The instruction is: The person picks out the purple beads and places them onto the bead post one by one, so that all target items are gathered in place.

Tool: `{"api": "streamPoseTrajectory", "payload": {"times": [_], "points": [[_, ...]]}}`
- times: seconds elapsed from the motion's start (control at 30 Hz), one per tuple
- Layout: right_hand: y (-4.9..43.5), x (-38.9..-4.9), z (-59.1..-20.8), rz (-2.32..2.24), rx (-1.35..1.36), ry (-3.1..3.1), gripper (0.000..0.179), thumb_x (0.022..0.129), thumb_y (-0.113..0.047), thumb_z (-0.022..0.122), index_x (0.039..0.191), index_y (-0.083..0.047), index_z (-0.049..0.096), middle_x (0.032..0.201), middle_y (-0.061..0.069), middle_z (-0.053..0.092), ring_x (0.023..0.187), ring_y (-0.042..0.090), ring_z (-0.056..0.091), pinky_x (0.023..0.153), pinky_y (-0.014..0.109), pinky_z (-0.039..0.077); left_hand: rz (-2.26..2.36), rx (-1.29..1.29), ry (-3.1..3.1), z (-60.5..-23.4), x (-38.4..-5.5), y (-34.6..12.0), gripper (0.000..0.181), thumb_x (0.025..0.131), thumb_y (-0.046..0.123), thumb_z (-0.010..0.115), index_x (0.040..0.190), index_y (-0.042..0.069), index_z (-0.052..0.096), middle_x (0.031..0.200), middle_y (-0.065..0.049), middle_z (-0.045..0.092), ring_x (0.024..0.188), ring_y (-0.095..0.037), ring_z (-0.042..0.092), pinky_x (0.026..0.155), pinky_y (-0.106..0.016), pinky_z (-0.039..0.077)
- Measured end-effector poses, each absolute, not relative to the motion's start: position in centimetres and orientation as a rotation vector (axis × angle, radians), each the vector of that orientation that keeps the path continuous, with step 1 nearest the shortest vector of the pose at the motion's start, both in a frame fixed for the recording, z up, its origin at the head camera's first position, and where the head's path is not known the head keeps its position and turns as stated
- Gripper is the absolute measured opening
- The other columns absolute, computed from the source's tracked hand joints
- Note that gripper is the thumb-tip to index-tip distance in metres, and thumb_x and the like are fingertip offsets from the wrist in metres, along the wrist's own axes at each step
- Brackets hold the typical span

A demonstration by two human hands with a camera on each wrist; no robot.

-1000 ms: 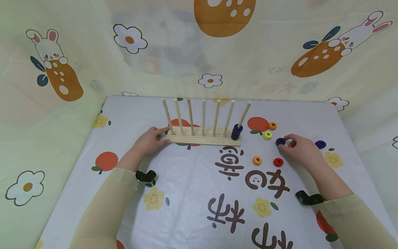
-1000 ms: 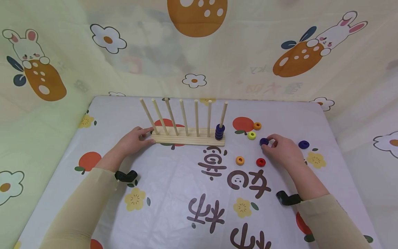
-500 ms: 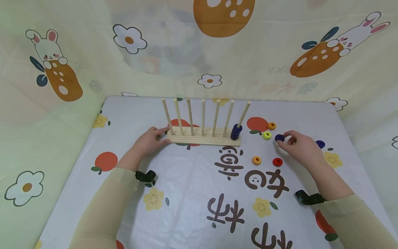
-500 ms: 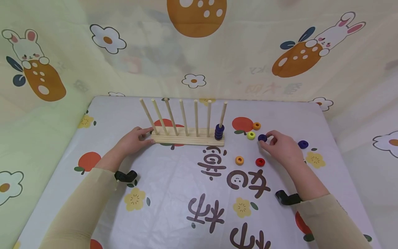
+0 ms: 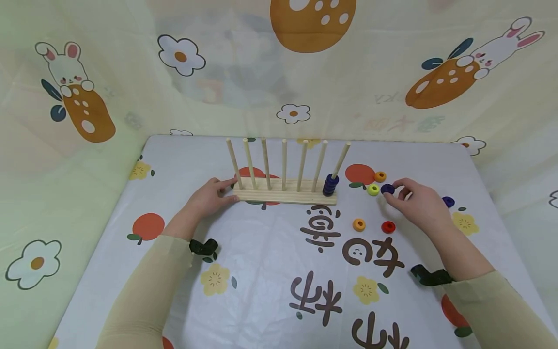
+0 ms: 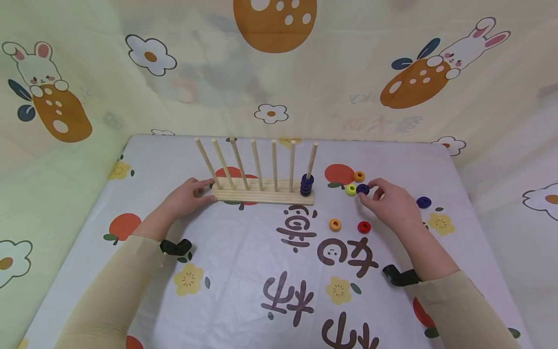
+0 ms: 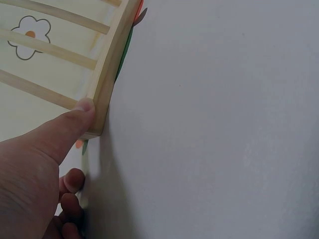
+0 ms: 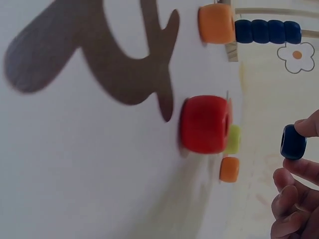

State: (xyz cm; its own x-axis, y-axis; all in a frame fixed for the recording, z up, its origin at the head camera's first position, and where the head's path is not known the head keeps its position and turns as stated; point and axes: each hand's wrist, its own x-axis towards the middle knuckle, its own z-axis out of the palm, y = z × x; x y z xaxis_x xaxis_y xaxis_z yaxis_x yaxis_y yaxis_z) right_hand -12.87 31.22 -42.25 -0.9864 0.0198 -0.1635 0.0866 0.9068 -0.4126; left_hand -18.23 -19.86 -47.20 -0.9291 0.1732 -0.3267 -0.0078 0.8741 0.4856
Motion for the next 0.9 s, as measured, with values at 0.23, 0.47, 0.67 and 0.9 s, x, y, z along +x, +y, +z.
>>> {"api": "streamPoseTrajectory", "payload": {"times": [0.23,0.47,0.67,0.9], "points": [[30.5,-13.0,-41.1,-0.658,0.053,2.923,0.061,0.093,-0.055,0.060,0.131,-0.007,0.053,0.098,0.012,0.058,0.080,0.027,0.050,0.055,0.033,0.043,0.700,0.115,2.678,-47.0,-18.1,-19.8,0.066,0.091,0.048,0.068,0.151,0.036,0.042,0.110,-0.008,0.048,0.093,-0.026,0.048,0.079,-0.040,0.040],[29.7,-13.1,-40.2,-0.692,0.032,2.954,0.059,0.093,-0.052,0.061,0.130,-0.007,0.054,0.096,0.010,0.059,0.082,0.028,0.051,0.056,0.033,0.043,0.700,0.111,2.678,-47.0,-18.1,-19.7,0.066,0.091,0.048,0.069,0.151,0.036,0.042,0.110,-0.008,0.048,0.093,-0.026,0.048,0.079,-0.040,0.040],[28.7,-13.1,-39.1,-0.731,0.014,2.988,0.055,0.093,-0.051,0.061,0.128,-0.008,0.057,0.094,0.008,0.059,0.085,0.028,0.052,0.058,0.035,0.042,0.702,0.106,2.677,-47.1,-18.1,-19.8,0.066,0.091,0.047,0.068,0.151,0.036,0.042,0.110,-0.009,0.048,0.093,-0.026,0.048,0.080,-0.041,0.040],[27.5,-13.3,-37.7,-0.767,0.008,2.995,0.057,0.093,-0.053,0.061,0.129,-0.009,0.056,0.097,0.010,0.060,0.090,0.030,0.052,0.059,0.036,0.044,0.704,0.101,2.672,-47.2,-18.2,-19.8,0.067,0.091,0.048,0.068,0.151,0.037,0.041,0.111,-0.009,0.048,0.096,-0.027,0.048,0.082,-0.042,0.041]]}}
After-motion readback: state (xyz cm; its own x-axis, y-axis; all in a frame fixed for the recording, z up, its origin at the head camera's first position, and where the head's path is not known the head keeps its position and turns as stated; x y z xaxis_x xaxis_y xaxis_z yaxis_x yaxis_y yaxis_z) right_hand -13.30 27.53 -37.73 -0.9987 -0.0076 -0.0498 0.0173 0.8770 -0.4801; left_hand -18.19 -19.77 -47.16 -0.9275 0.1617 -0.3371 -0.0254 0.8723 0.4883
